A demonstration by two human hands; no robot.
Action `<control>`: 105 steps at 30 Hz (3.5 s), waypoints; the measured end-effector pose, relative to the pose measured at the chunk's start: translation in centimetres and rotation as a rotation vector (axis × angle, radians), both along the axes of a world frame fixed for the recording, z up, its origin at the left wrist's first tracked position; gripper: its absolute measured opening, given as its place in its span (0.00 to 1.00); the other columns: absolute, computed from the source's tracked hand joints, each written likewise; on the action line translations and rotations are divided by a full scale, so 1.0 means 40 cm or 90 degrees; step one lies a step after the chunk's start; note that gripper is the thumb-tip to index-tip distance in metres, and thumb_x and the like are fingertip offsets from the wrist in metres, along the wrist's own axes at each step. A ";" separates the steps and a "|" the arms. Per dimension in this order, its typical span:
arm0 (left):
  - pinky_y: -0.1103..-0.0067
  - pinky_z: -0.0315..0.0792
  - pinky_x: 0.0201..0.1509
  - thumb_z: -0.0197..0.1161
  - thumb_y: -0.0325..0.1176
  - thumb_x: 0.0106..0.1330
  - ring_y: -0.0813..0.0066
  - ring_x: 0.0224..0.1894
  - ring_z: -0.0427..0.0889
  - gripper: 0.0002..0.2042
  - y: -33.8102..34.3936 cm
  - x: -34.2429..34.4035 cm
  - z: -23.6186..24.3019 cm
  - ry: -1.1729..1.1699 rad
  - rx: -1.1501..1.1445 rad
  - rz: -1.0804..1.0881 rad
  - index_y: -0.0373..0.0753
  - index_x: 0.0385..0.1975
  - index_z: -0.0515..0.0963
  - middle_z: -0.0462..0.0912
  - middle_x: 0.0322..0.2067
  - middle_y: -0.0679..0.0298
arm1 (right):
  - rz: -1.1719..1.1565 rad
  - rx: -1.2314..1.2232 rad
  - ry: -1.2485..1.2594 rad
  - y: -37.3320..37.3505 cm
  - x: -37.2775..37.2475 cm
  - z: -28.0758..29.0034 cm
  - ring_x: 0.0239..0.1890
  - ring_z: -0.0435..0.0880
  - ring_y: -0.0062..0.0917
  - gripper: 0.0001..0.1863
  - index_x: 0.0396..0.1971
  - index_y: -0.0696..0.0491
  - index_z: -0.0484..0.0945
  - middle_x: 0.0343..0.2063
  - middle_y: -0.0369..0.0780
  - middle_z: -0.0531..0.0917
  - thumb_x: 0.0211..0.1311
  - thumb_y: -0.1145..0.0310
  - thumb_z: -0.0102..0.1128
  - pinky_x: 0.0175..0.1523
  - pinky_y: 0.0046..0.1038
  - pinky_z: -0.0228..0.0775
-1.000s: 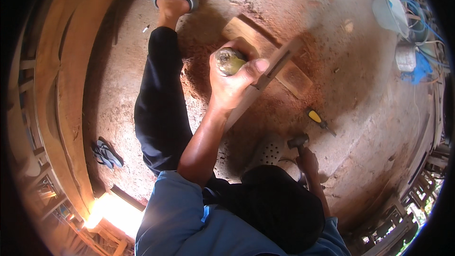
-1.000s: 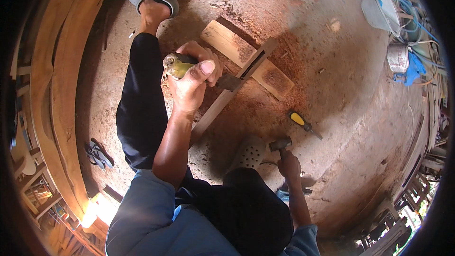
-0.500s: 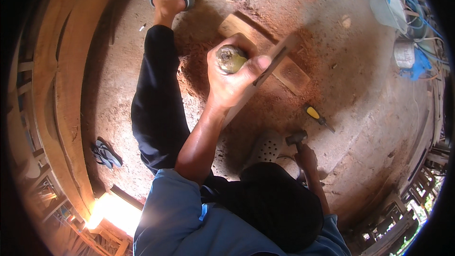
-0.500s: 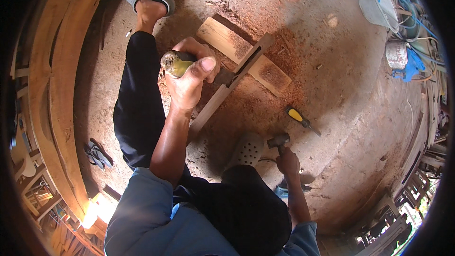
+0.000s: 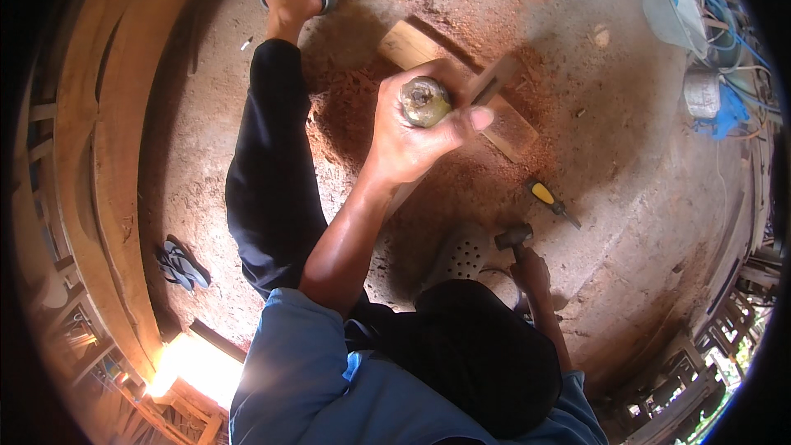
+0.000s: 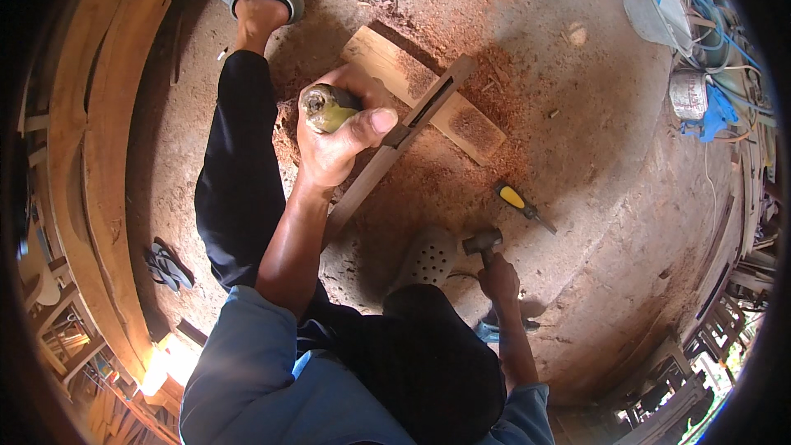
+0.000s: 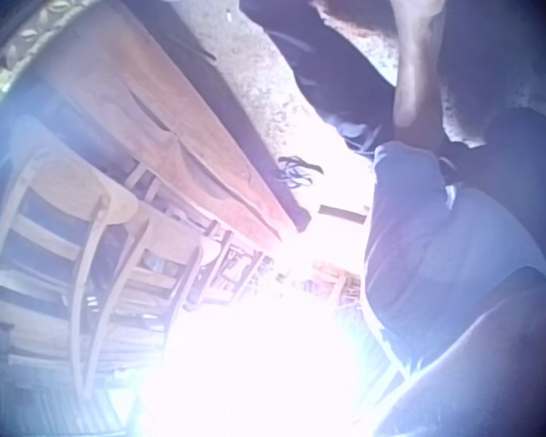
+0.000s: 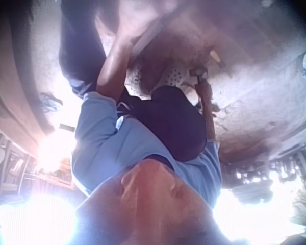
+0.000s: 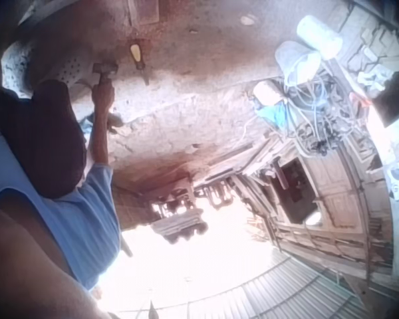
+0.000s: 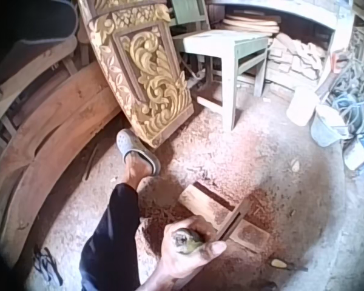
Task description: The person sits on the floor and uses a chisel and hammer to carve a groove into a piece of wood. They repeatedly strike the chisel to remove wood shavings and occasionally scrape the groove with a chisel.
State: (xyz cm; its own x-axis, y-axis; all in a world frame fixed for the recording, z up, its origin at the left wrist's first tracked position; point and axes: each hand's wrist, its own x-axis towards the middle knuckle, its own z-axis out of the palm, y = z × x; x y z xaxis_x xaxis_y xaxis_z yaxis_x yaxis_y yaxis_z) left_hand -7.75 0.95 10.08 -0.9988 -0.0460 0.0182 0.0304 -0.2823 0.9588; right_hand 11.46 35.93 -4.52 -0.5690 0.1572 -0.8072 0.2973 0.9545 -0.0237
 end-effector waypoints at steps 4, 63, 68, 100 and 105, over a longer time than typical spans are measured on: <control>0.85 0.66 0.29 0.76 0.28 0.52 0.89 0.25 0.72 0.10 0.009 -0.006 0.010 0.001 -0.013 0.002 0.37 0.25 0.78 0.76 0.22 0.73 | -0.004 0.000 -0.001 -0.004 0.000 0.001 0.45 0.84 0.54 0.17 0.42 0.59 0.75 0.38 0.58 0.84 0.54 0.67 0.61 0.51 0.51 0.75; 0.77 0.77 0.37 0.58 0.21 0.57 0.79 0.33 0.82 0.09 0.091 0.046 -0.084 0.027 -0.030 0.045 0.35 0.36 0.81 0.84 0.32 0.67 | 0.356 -0.323 0.419 -0.444 -0.500 0.687 0.19 0.80 0.36 0.13 0.39 0.61 0.77 0.20 0.47 0.80 0.55 0.73 0.66 0.27 0.39 0.74; 0.80 0.80 0.38 0.65 0.24 0.63 0.78 0.38 0.83 0.13 0.103 0.042 -0.068 0.108 -0.003 0.029 0.36 0.47 0.77 0.83 0.41 0.63 | 0.351 -0.454 0.520 -0.408 -0.485 0.709 0.29 0.87 0.43 0.12 0.37 0.61 0.76 0.25 0.52 0.84 0.56 0.71 0.65 0.33 0.41 0.78; 0.78 0.76 0.49 0.68 0.24 0.56 0.77 0.44 0.82 0.18 0.109 0.034 -0.149 -0.008 -0.058 -0.001 0.34 0.49 0.78 0.84 0.43 0.65 | 0.141 -0.559 0.603 -0.303 -0.384 0.615 0.28 0.86 0.43 0.14 0.39 0.58 0.77 0.23 0.50 0.83 0.56 0.68 0.65 0.35 0.42 0.77; 0.82 0.75 0.36 0.66 0.22 0.57 0.84 0.29 0.80 0.07 0.097 0.036 -0.168 0.083 -0.030 -0.022 0.38 0.34 0.80 0.83 0.29 0.72 | 0.094 -0.632 0.779 -0.322 -0.402 0.650 0.23 0.85 0.42 0.17 0.42 0.59 0.74 0.20 0.49 0.81 0.56 0.67 0.67 0.28 0.39 0.76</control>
